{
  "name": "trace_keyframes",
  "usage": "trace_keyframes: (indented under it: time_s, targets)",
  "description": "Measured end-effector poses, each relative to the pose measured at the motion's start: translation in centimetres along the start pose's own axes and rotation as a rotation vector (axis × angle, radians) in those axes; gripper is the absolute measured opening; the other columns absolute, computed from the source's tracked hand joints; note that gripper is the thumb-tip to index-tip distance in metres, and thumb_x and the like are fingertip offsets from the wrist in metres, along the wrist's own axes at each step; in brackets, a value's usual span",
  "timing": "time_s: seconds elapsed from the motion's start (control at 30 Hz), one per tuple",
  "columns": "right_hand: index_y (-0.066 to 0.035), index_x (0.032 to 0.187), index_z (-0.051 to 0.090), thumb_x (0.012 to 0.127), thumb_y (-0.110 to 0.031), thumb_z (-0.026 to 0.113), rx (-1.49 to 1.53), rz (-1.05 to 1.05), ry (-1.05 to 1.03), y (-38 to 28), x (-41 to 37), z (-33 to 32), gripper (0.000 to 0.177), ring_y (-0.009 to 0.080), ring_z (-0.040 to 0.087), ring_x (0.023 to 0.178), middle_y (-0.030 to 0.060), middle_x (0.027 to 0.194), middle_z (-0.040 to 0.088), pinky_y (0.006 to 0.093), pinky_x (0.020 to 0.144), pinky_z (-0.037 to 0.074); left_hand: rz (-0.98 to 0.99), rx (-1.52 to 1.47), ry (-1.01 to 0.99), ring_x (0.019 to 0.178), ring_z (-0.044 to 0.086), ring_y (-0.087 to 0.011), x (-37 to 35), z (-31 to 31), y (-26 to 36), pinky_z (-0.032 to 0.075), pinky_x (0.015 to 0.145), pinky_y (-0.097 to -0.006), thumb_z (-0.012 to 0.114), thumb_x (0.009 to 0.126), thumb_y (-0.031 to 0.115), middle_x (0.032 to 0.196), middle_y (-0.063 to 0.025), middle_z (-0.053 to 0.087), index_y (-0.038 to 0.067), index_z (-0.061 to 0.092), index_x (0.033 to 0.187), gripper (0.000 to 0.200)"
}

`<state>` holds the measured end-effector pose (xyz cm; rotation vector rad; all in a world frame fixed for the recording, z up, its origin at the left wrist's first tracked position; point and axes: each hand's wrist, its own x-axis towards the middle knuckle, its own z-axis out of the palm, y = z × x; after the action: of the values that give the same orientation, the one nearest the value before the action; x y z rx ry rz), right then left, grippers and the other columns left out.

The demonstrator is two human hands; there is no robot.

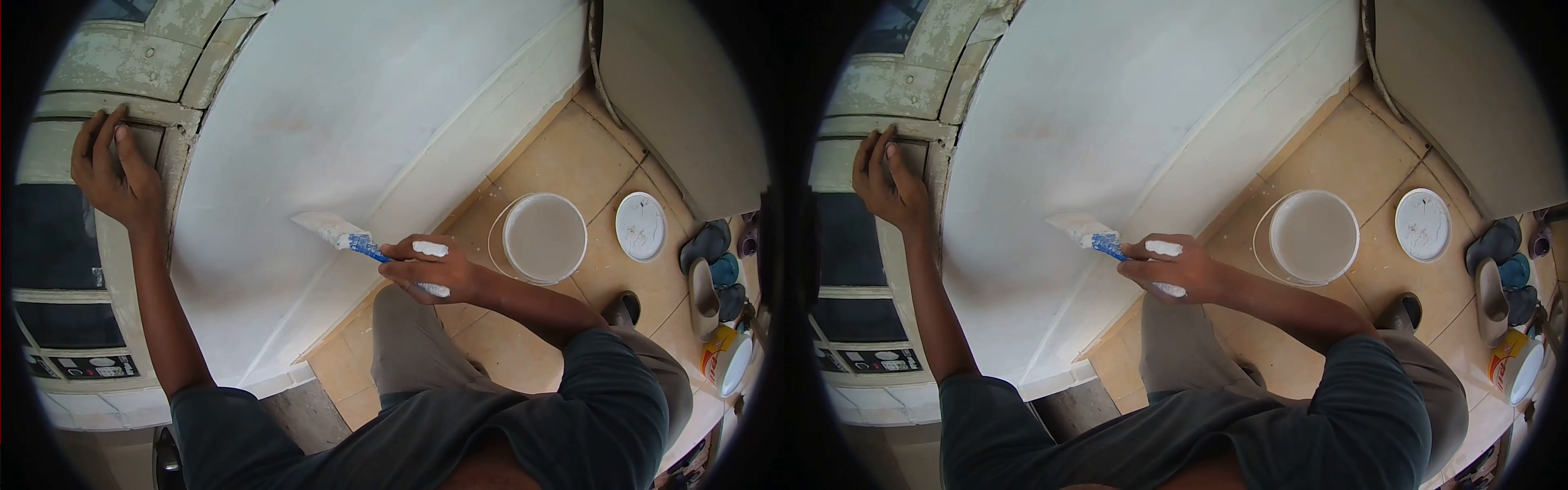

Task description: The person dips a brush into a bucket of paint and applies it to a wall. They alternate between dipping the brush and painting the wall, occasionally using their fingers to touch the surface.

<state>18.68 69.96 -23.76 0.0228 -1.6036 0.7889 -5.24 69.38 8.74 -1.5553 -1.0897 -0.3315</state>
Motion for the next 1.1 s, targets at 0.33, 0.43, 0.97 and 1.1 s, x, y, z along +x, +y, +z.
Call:
trace_keyframes:
  time_s: [0.33, 0.43, 0.97, 1.1]
  targets:
    - [0.003, 0.093, 0.071, 0.084, 0.004, 0.07, -0.353, 0.273, 0.293, 9.0, 1.1, -15.6, 0.009, 0.0172, 0.065, 0.068, 0.0141, 0.084, 0.071, 0.0274, 0.065, 0.051, -0.004, 0.006, -0.012, 0.118, 0.051, -0.0243, -0.1, -0.1, 0.1, 0.04, 0.101, -0.0378, 0.059, 0.097, 0.018, 0.121, -0.0092, 0.062, 0.013, 0.075, 0.11, 0.021]
    - [0.002, 0.093, 0.071, 0.085, 0.003, 0.069, -0.513, 0.24, 0.544, 10.1, 1.7, -19.2, 0.008, 0.012, 0.062, 0.068, 0.0102, 0.079, 0.069, 0.0253, 0.063, 0.048, -0.021, 0.006, -0.011, 0.118, 0.051, -0.0241, 0.0, 0.0, 0.2, 0.04, 0.101, -0.0379, 0.058, 0.097, 0.018, 0.12, -0.0091, 0.062, 0.012, 0.075, 0.109, 0.021]
    - [-0.004, 0.1, 0.069, 0.075, 0.001, 0.075, -0.107, -0.017, -0.131, 2.2, -2.0, -0.5, 0.026, 0.025, 0.068, 0.075, 0.0113, 0.09, 0.069, 0.0336, 0.062, 0.055, -0.01, 0.034, -0.035, 0.119, 0.051, -0.0248, -0.1, -0.2, 0.2, 0.041, 0.101, -0.0373, 0.057, 0.098, 0.018, 0.122, -0.01, 0.06, 0.012, 0.074, 0.111, 0.022]
    - [-0.004, 0.095, 0.071, 0.078, -0.001, 0.077, 0.148, 0.073, -0.096, 1.9, 1.6, -1.8, 0.019, 0.023, 0.07, 0.073, 0.0142, 0.094, 0.072, 0.0314, 0.064, 0.058, 0.002, 0.073, -0.041, 0.118, 0.052, -0.0255, 0.0, -0.3, 0.3, 0.042, 0.101, -0.0378, 0.058, 0.098, 0.017, 0.123, -0.011, 0.06, 0.011, 0.074, 0.112, 0.023]
